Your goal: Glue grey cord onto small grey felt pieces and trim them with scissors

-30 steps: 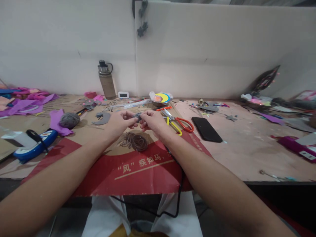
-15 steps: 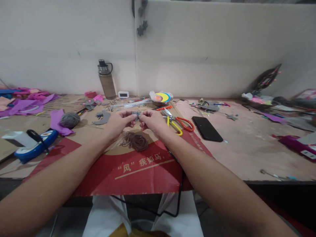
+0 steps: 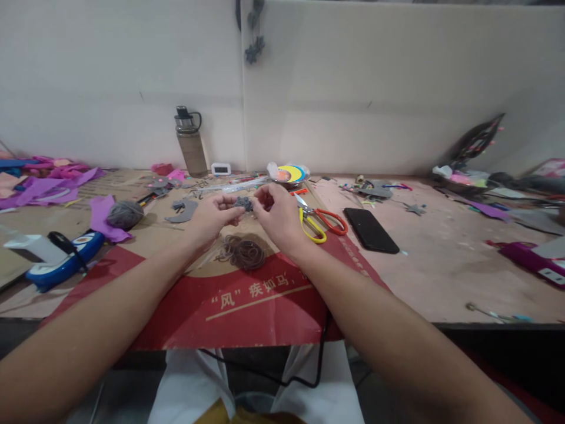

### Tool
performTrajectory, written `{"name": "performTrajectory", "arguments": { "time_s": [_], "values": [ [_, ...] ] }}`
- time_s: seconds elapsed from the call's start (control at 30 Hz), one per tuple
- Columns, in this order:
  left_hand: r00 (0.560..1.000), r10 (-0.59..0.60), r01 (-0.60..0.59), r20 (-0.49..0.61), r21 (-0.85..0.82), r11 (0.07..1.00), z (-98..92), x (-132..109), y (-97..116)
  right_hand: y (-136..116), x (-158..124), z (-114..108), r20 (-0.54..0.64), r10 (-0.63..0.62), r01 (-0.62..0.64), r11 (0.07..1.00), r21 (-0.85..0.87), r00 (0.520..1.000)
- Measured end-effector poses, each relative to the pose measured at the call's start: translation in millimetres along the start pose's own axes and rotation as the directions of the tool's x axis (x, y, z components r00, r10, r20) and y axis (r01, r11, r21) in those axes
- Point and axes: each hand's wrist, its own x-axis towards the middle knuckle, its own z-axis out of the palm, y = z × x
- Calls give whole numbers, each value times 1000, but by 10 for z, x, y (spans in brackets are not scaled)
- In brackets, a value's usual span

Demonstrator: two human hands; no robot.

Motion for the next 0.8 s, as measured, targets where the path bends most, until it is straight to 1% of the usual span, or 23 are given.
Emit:
{"name": "performTrajectory", "arguments": {
  "time_s": [0.07,0.13,0.2,0.27,0.37,0.47,0.57,0.63,0.73,0.8],
  "values": [
    [1000,6,-6,16,27,1000,-5,-8,3,3,-21,-19,11,-145,145,980,-136,989],
    [999,27,-29,28,85,996,-6,-22,19,12,-39,-20,60,-223,231,948,-220,973],
    [998,55,-61,41,161,985,-3,-41,47,25,-49,-8,99,-249,267,924,-273,964],
    [995,76,-88,60,228,970,2,-58,74,33,-50,8,110,-242,264,916,-303,964],
    [994,83,-100,71,272,957,-4,-59,70,23,-39,24,91,-175,193,946,-261,980],
    [994,83,-97,72,226,969,-27,-27,10,5,-21,35,82,-22,30,995,-98,996],
    [997,50,-56,51,120,991,-36,-2,-32,13,2,50,104,151,-159,985,70,983],
    [1000,2,-3,25,52,999,-27,-2,-23,42,23,56,115,231,-246,958,150,966],
    [997,-71,70,-18,-41,997,-15,-12,24,96,82,24,122,273,-296,924,243,954],
    [995,-95,92,-33,-87,992,-25,-10,45,124,140,-47,105,273,-291,926,241,956]
  ]
}}
